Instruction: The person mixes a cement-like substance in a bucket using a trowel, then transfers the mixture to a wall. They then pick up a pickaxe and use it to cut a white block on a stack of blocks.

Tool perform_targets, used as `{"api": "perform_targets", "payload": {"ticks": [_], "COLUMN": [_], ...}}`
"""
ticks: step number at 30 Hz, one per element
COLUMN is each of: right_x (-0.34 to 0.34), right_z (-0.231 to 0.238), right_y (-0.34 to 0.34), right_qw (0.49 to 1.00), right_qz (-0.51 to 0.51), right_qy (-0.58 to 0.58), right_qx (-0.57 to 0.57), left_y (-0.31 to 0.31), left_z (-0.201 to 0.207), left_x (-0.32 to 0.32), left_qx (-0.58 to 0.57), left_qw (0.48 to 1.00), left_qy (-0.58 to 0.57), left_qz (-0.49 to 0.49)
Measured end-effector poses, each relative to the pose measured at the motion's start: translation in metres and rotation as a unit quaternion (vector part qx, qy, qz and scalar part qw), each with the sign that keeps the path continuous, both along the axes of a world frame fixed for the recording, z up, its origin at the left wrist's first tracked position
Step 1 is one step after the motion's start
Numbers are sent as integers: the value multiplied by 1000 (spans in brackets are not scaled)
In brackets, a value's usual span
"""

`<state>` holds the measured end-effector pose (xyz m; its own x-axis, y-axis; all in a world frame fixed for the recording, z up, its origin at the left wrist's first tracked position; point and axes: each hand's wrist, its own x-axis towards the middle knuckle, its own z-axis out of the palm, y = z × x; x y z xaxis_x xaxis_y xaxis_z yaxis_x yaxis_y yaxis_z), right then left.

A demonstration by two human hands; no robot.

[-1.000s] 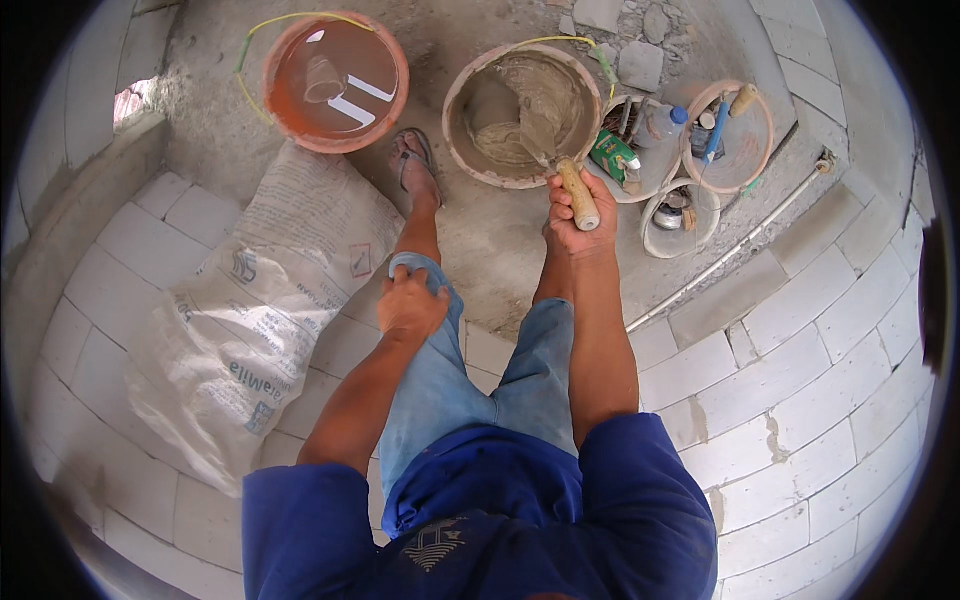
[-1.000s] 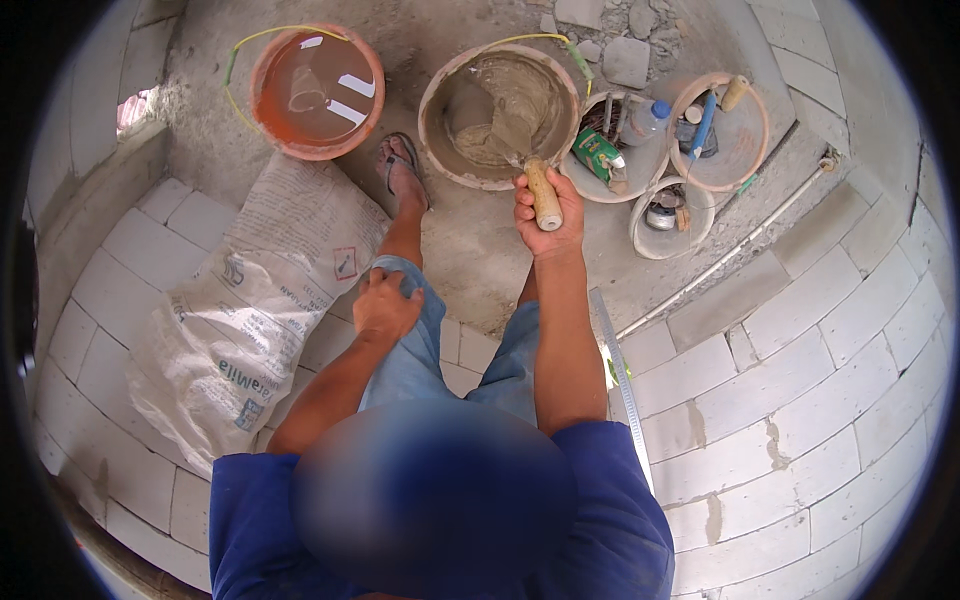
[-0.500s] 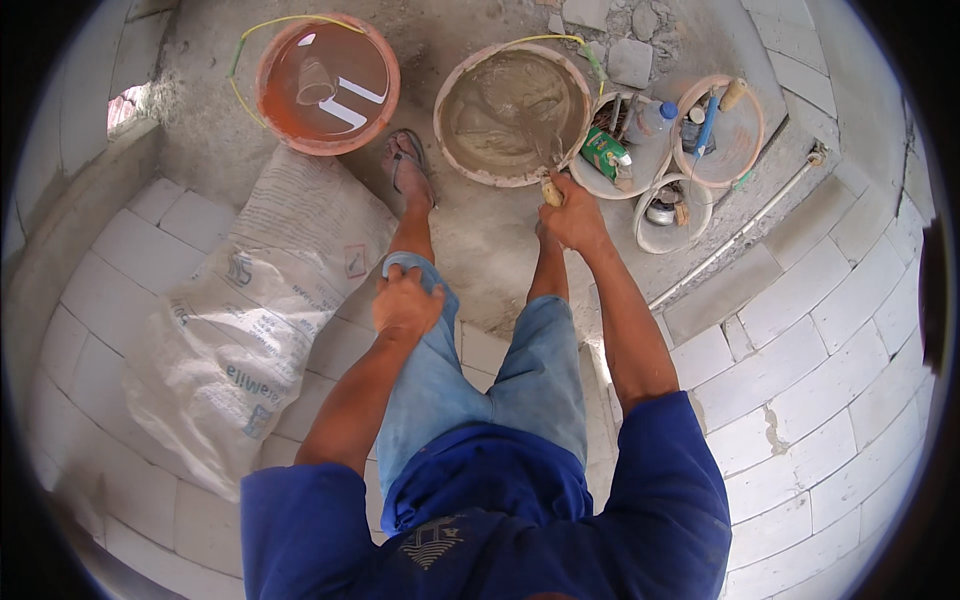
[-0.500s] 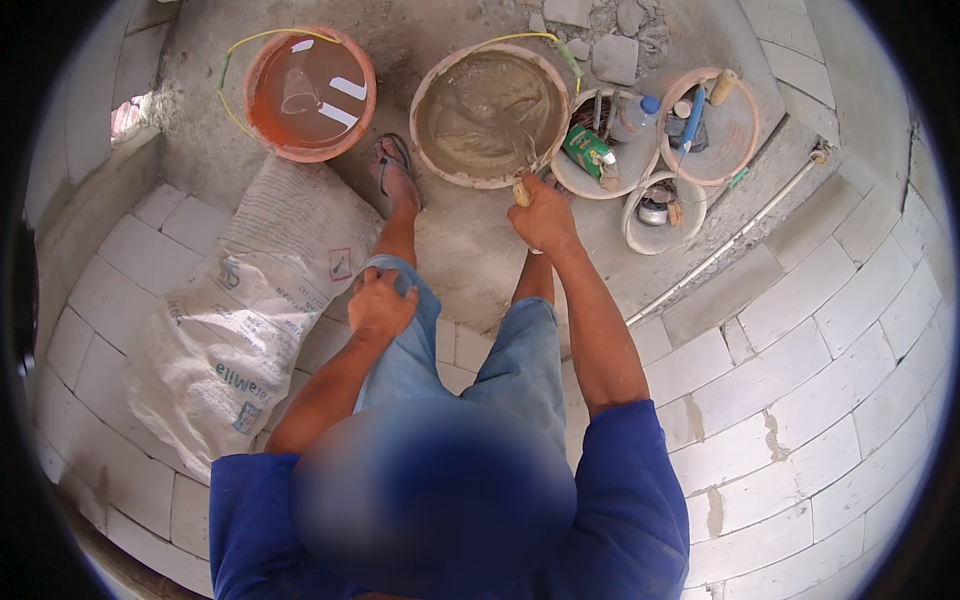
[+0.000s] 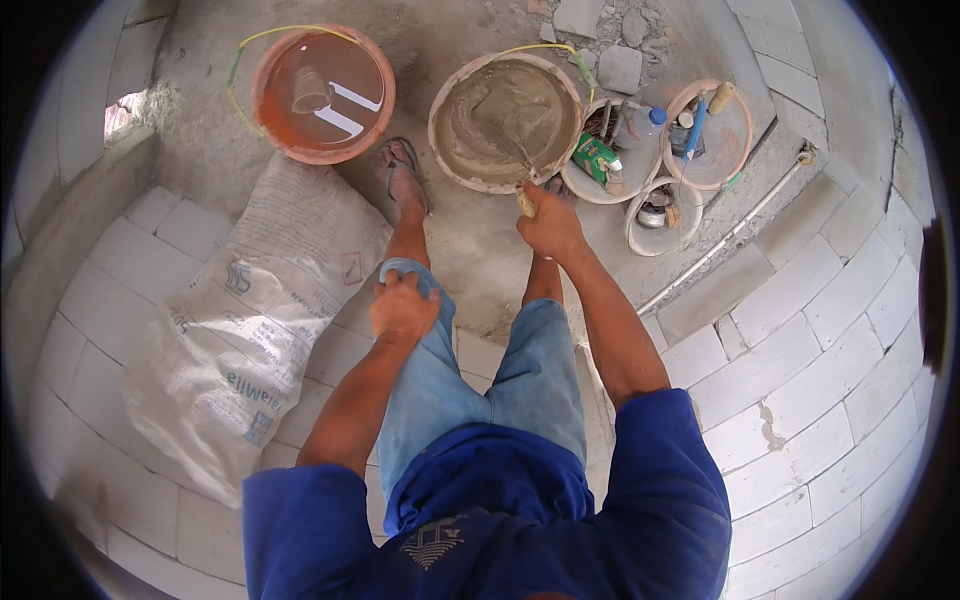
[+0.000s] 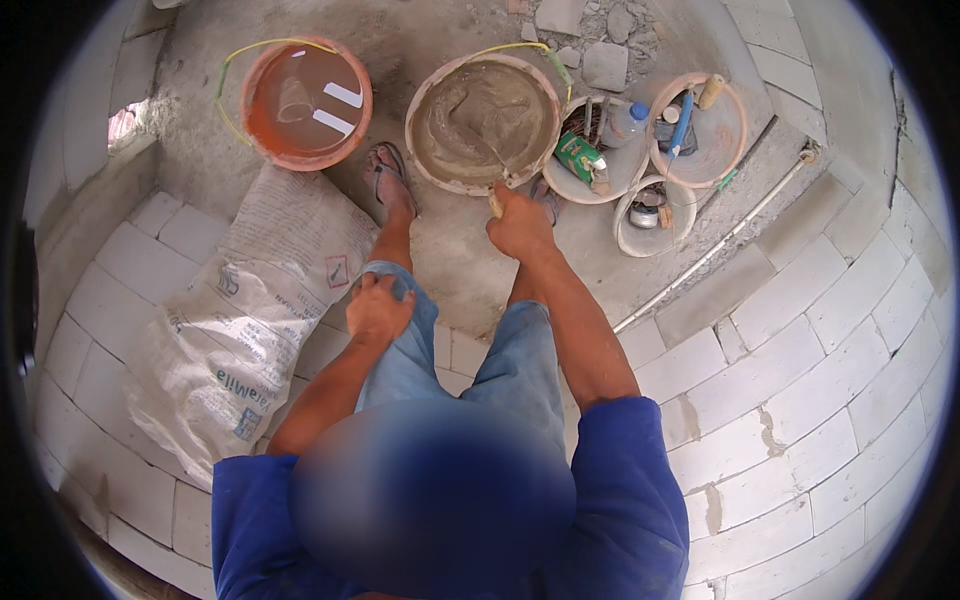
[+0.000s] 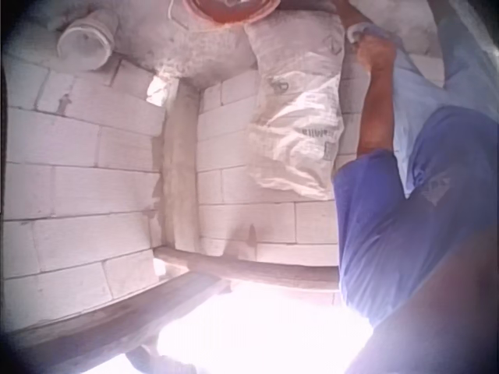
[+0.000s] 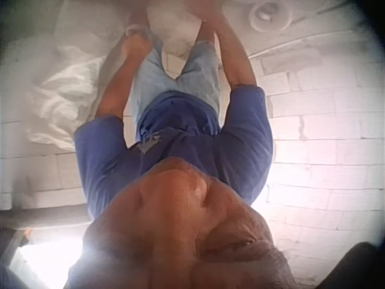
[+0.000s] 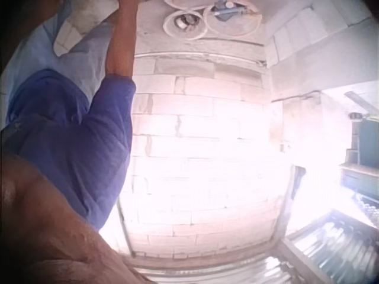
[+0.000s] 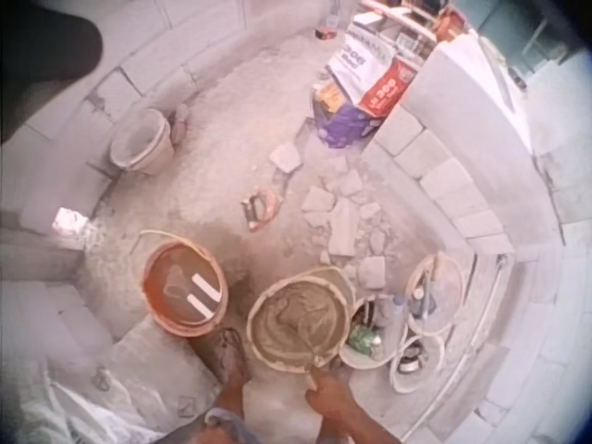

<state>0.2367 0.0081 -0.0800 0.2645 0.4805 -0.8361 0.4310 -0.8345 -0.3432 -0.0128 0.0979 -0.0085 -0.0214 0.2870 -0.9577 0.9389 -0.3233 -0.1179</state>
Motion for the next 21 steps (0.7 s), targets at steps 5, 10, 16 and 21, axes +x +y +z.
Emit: {"api": "perform_targets", "payload": {"ticks": [5, 10, 16, 21], "right_x": [32, -10, 8, -4], "right_z": [-8, -44, -5, -6], "right_y": [19, 54, 14, -8], "right_qw": [994, 993, 997, 991], "right_qz": [-42, 50, 74, 60], "right_qy": [-94, -109, -6, -120], "right_qx": [42, -10, -20, 1], "left_y": [-1, 4, 10, 7], "left_z": [0, -3, 3, 2], "left_x": [-3, -1, 4, -2], "left_qx": [-12, -2, -17, 0], "left_qw": [1000, 1000, 1000, 1000], "left_qy": [-4, -18, 2, -20], "left_qz": [-1, -23, 9, 6]}}
